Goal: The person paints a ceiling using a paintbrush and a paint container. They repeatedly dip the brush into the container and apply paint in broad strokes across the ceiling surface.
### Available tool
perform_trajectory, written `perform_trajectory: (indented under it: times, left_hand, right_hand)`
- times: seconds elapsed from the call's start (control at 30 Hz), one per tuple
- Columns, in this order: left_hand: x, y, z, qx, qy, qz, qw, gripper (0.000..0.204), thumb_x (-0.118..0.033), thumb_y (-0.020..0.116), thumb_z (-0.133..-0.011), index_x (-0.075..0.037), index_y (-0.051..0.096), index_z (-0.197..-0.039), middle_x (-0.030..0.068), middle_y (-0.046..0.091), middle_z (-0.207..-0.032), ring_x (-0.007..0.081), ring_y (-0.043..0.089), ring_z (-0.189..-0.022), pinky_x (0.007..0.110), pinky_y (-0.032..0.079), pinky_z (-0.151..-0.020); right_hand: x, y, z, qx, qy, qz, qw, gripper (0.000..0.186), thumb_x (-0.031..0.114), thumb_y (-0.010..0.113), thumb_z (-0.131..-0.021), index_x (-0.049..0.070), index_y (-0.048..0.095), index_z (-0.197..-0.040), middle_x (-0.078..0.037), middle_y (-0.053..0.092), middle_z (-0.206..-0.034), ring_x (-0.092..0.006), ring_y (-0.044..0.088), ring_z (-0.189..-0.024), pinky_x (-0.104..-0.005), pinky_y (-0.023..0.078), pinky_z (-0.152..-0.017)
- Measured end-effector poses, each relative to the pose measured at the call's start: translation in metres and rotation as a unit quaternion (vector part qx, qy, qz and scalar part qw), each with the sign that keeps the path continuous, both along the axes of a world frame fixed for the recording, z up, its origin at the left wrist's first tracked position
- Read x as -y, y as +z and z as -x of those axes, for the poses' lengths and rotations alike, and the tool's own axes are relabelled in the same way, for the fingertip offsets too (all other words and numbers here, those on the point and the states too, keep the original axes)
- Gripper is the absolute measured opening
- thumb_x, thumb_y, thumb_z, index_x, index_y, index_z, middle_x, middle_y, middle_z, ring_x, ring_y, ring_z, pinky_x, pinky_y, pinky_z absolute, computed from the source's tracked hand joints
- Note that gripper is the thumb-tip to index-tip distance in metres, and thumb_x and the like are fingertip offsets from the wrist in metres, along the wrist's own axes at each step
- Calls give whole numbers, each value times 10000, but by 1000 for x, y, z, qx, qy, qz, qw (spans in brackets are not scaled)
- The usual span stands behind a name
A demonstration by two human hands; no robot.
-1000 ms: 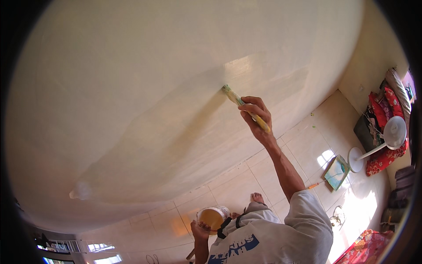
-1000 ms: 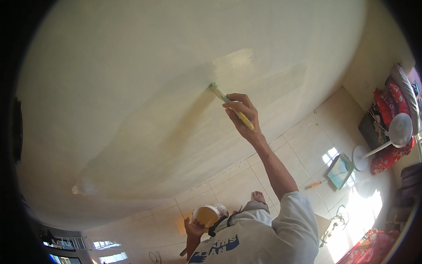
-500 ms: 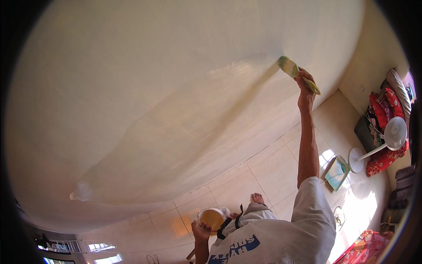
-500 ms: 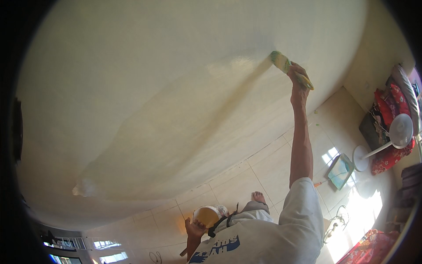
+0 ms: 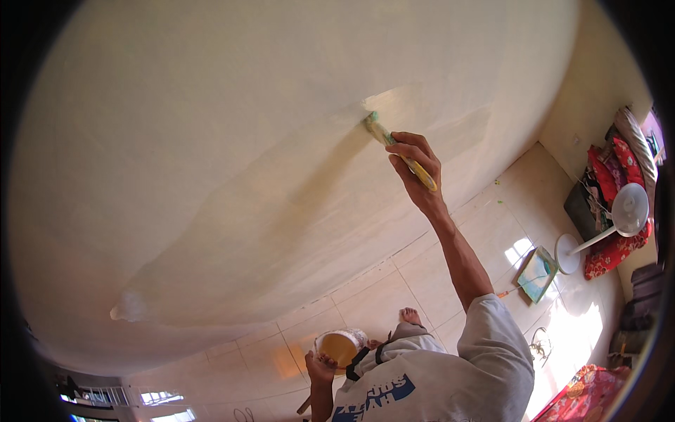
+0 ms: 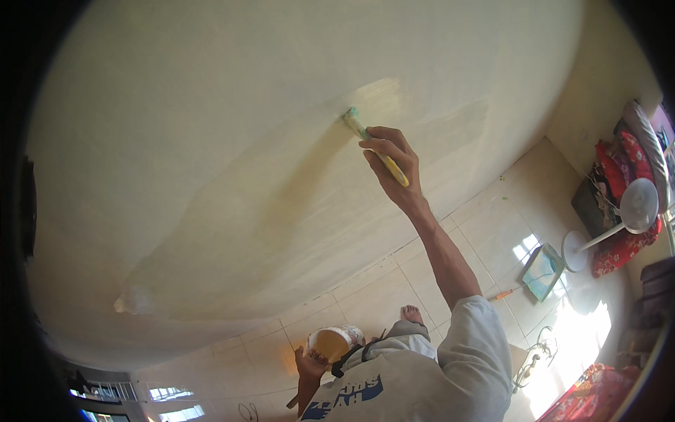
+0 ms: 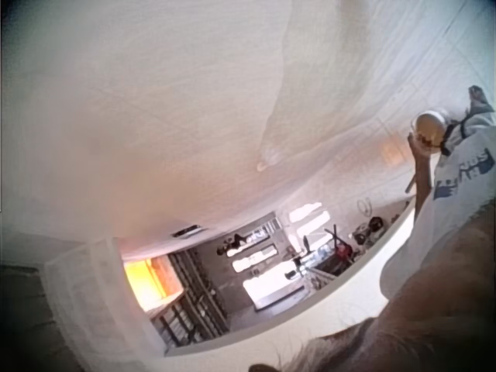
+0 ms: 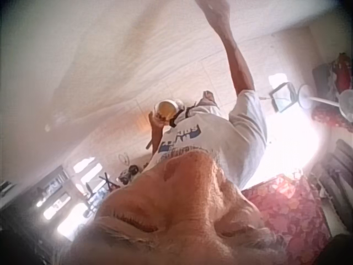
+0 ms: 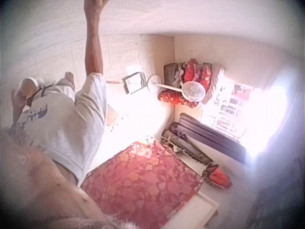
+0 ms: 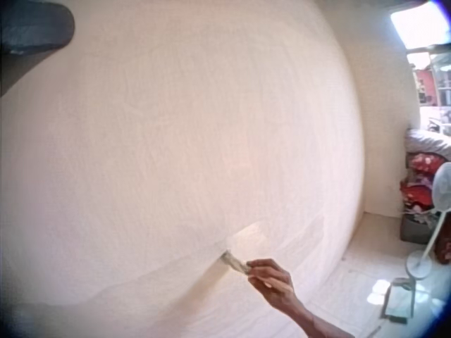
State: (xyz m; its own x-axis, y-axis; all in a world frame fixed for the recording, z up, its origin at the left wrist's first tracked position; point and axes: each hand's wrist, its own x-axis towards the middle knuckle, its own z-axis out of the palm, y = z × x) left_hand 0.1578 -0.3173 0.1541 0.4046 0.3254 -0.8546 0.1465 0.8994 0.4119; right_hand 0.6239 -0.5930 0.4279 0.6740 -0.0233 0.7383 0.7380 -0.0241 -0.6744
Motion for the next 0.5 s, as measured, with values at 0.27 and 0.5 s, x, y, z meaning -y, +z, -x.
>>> perform_trajectory:
  times: [0.27, 0.5]
  left_hand:
    - [2, 2, -4, -7, 7, 6, 1000, 447, -533, 485, -951, -105, 528, -827, 37, 477, -689, 234, 472, -632, 401, 420, -635]
    - [-4, -2, 1, 20, 3, 45, 999, 451, -546, 493, -941, -108, 525, -838, 29, 479, -690, 220, 471, -629, 392, 419, -626]
  right_hand:
    - [66, -4, -73, -99, 68, -184, 976, 246, 72, 731, -924, -4, 701, -1156, -124, 694, -1217, -197, 643, -1124, -330, 529, -984]
    - [132, -7, -124, -92, -38, -226, 969, 270, 125, 733, -934, 13, 685, -1174, -127, 678, -1204, -211, 642, -1129, -361, 550, -979]
